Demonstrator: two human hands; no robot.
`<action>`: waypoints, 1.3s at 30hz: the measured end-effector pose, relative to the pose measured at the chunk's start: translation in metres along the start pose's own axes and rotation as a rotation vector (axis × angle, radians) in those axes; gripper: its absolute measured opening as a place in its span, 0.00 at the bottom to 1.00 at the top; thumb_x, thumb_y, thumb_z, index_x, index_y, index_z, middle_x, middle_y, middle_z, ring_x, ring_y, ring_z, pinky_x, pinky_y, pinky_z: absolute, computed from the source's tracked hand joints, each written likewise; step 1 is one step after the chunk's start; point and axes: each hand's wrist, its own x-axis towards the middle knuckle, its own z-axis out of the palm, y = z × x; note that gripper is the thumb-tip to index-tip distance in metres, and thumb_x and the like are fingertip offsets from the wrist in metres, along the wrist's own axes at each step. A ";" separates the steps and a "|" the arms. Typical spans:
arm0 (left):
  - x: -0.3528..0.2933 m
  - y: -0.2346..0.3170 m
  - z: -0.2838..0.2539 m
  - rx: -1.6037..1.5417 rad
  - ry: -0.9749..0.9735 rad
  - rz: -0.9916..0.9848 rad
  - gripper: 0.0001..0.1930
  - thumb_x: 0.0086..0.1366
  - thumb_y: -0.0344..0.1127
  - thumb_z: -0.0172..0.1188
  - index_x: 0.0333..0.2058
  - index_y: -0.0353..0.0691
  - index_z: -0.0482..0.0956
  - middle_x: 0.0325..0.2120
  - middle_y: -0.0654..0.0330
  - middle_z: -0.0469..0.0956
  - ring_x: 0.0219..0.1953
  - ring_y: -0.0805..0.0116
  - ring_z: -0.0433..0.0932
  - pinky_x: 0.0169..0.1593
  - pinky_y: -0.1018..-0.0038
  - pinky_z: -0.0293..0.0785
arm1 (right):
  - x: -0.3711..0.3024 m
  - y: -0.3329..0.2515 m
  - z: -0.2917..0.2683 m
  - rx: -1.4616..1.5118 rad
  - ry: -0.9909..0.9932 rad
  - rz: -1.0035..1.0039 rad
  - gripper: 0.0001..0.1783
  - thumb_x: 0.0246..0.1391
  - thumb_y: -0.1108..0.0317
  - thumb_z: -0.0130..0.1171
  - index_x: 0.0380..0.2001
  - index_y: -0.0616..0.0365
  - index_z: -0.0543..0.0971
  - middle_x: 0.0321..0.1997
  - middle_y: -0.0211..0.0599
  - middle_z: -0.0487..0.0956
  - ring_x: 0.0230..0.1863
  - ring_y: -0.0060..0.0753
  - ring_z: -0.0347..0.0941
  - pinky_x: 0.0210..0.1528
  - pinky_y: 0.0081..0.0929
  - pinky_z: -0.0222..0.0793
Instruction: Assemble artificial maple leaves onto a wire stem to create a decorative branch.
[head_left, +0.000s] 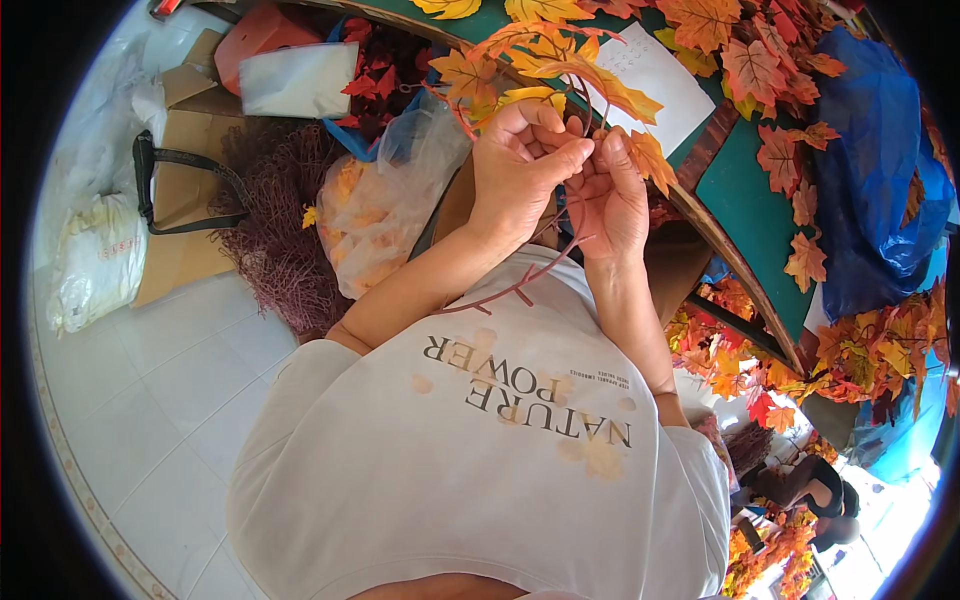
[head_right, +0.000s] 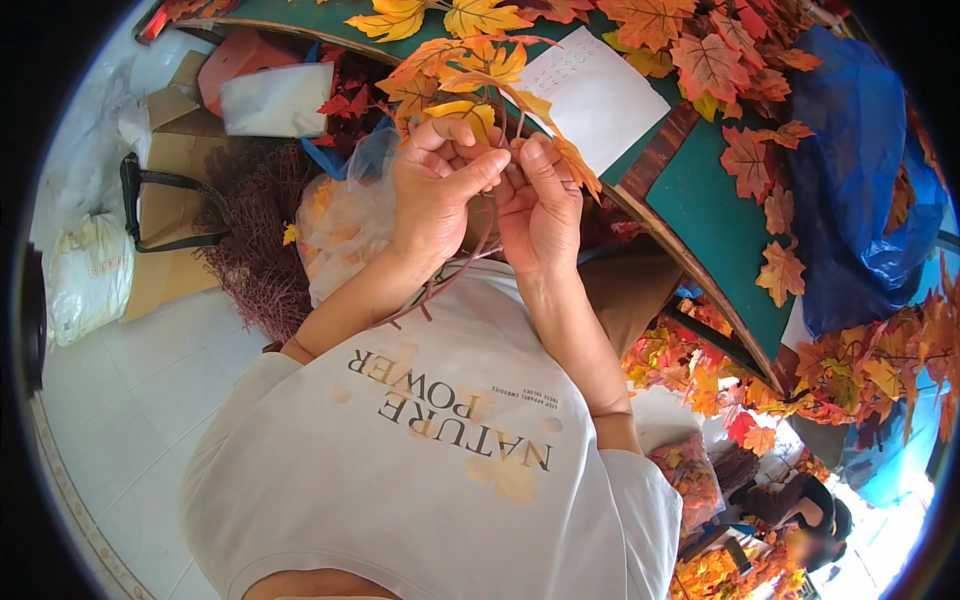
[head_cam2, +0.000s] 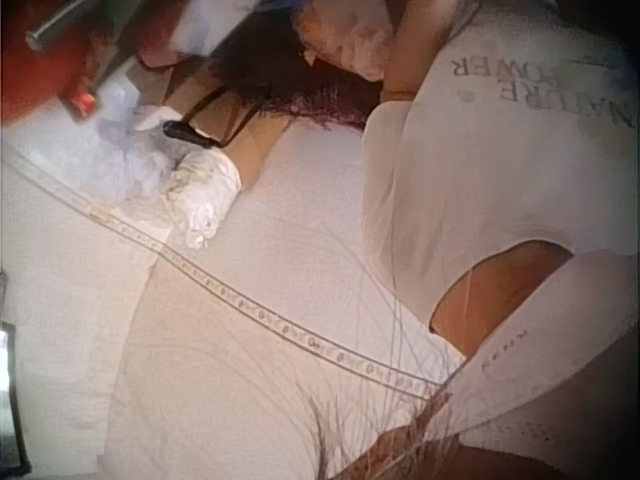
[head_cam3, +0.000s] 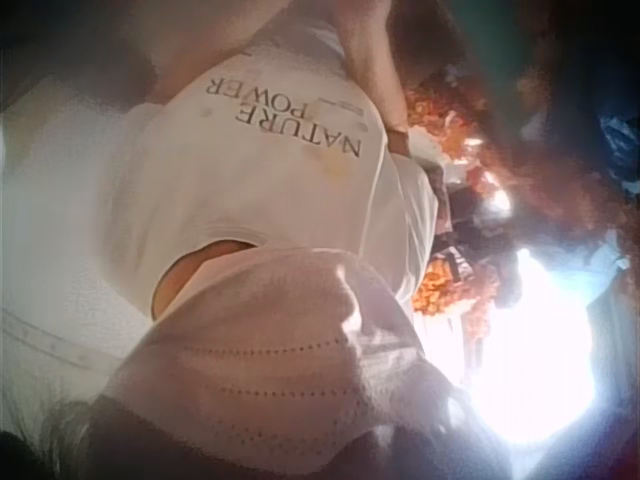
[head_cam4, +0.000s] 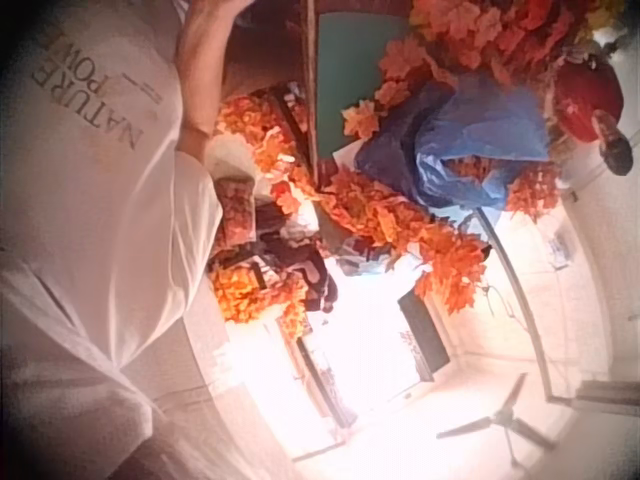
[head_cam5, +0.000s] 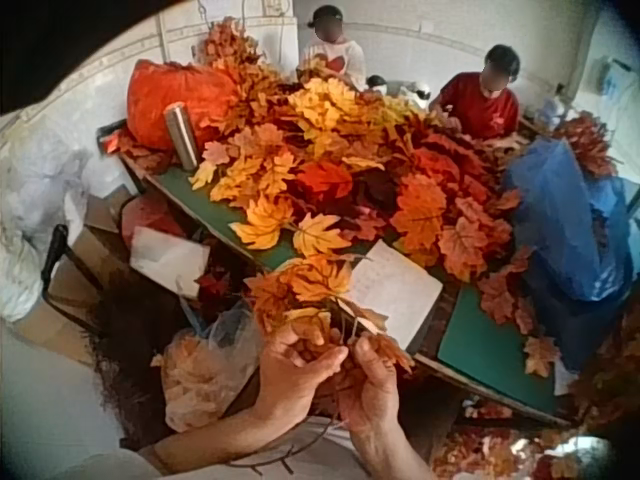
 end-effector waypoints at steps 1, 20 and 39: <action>0.000 -0.001 0.000 0.000 0.001 -0.003 0.13 0.49 0.14 0.60 0.30 0.36 0.69 0.25 0.59 0.75 0.29 0.75 0.76 0.37 0.79 0.75 | 0.000 0.000 0.000 0.004 -0.005 0.004 0.05 0.54 0.72 0.55 0.35 0.56 0.75 0.34 0.34 0.78 0.39 0.28 0.75 0.40 0.24 0.74; 0.003 -0.010 0.002 -0.012 0.006 0.009 0.11 0.50 0.15 0.60 0.29 0.37 0.70 0.27 0.59 0.76 0.29 0.78 0.75 0.35 0.81 0.75 | 0.001 0.005 0.002 -0.074 -0.054 -0.191 0.05 0.54 0.74 0.55 0.35 0.59 0.74 0.35 0.36 0.78 0.40 0.30 0.76 0.41 0.23 0.75; 0.004 -0.014 0.004 -0.023 -0.053 -0.046 0.07 0.53 0.17 0.59 0.28 0.36 0.73 0.25 0.63 0.75 0.26 0.80 0.74 0.33 0.85 0.72 | 0.001 0.007 -0.008 -0.166 -0.025 -0.285 0.06 0.56 0.72 0.53 0.38 0.58 0.75 0.35 0.36 0.79 0.34 0.23 0.75 0.37 0.17 0.71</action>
